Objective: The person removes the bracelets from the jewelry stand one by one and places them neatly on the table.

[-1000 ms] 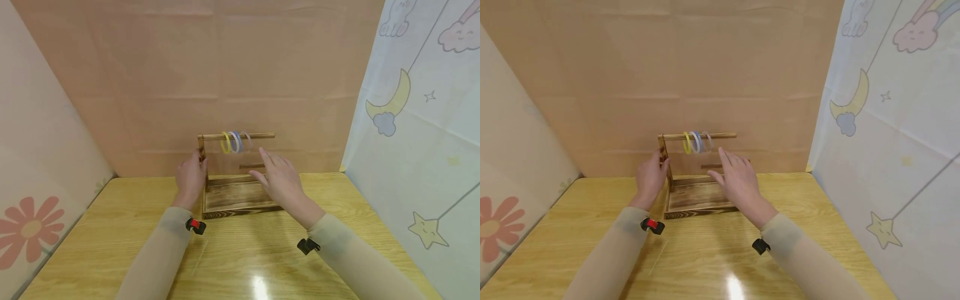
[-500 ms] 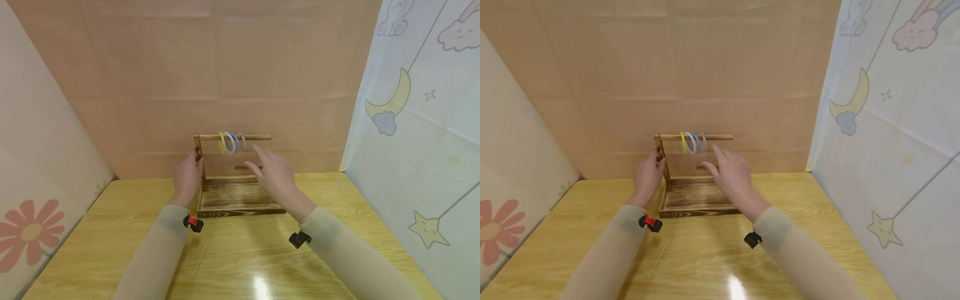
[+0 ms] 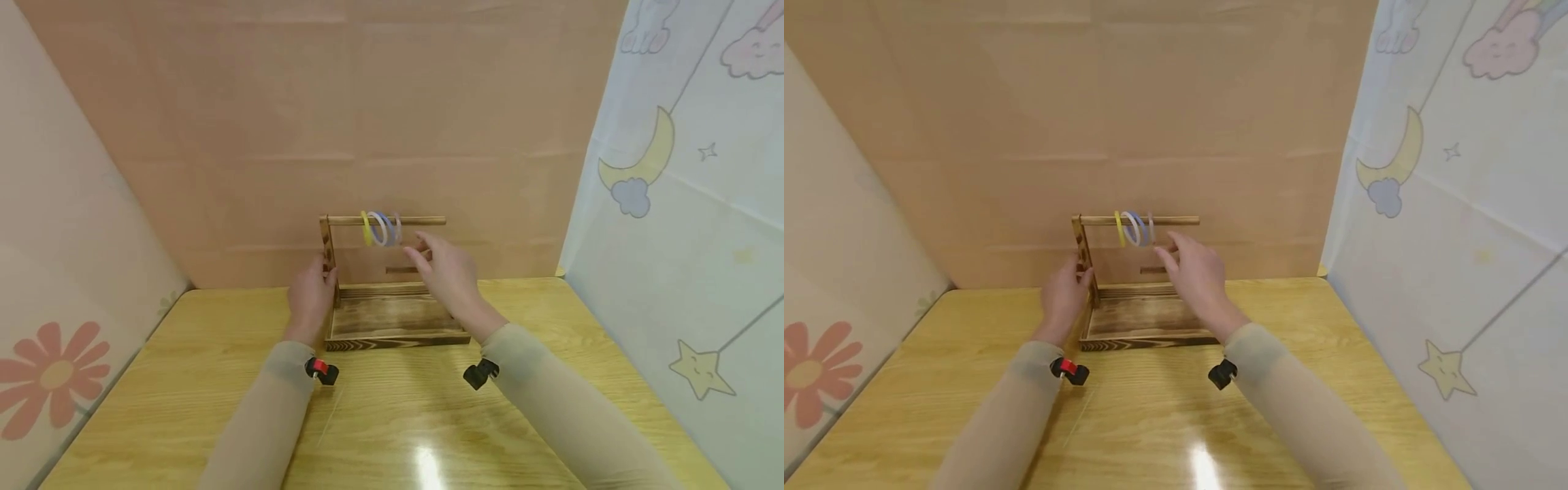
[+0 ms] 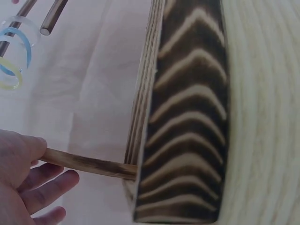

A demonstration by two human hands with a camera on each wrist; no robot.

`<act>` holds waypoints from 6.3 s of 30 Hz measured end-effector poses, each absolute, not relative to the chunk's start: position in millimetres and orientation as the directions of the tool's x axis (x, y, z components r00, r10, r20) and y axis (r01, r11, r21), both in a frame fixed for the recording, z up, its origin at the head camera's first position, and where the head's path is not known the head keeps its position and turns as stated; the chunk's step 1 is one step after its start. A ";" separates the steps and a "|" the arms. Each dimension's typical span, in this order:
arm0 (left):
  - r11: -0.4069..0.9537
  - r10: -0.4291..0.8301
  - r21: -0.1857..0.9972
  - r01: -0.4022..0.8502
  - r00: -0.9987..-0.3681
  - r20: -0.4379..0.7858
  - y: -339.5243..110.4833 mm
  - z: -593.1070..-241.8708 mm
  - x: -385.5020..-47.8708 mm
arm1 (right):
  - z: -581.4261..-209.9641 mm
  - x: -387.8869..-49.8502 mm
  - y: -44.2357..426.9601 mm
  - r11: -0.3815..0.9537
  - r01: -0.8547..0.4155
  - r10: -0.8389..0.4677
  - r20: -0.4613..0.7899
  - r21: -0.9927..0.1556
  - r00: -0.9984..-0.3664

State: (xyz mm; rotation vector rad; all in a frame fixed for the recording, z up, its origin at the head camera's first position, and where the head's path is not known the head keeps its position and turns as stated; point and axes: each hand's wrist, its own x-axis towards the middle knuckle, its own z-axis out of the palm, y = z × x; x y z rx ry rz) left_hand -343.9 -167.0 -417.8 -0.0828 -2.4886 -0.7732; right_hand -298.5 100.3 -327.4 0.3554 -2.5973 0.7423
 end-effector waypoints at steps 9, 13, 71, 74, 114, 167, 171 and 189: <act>0.813 -0.092 0.533 0.234 -0.852 0.516 -167.6 -426.8 -344.9 | -324.1 -309.2 96.5 0.799 -0.369 -0.109 0.490 -0.474 -0.865; 0.813 -0.089 0.530 0.241 -0.847 0.523 -169.4 -429.4 -342.5 | -320.4 -310.3 96.2 0.793 -0.361 -0.102 0.478 -0.490 -0.873; 0.836 -0.049 0.457 0.302 -0.790 0.611 -168.0 -431.3 -347.1 | -318.6 -328.9 69.5 0.789 -0.286 -0.027 0.434 -0.544 -0.901; 0.837 -0.049 0.458 0.300 -0.792 0.609 -167.5 -430.9 -347.1 | -319.2 -329.3 71.0 0.785 -0.291 -0.023 0.443 -0.547 -0.896; 0.835 -0.036 0.450 0.315 -0.786 0.617 -165.6 -426.9 -351.4 | -309.3 -325.1 121.9 0.784 -0.270 0.054 0.495 -0.559 -0.867; 0.780 -0.006 0.506 0.369 -0.804 0.595 -186.2 -392.1 -361.2 | -318.0 -287.4 186.2 0.771 -0.211 0.140 0.484 -0.600 -0.864; 0.786 -0.005 0.491 0.374 -0.792 0.611 -187.6 -391.0 -364.0 | -315.1 -280.5 183.8 0.759 -0.219 0.133 0.476 -0.613 -0.870; 0.791 0.001 0.495 0.359 -0.810 0.586 -188.2 -389.8 -368.8 | -316.4 -240.7 170.3 0.642 -0.251 0.065 0.378 -0.724 -0.923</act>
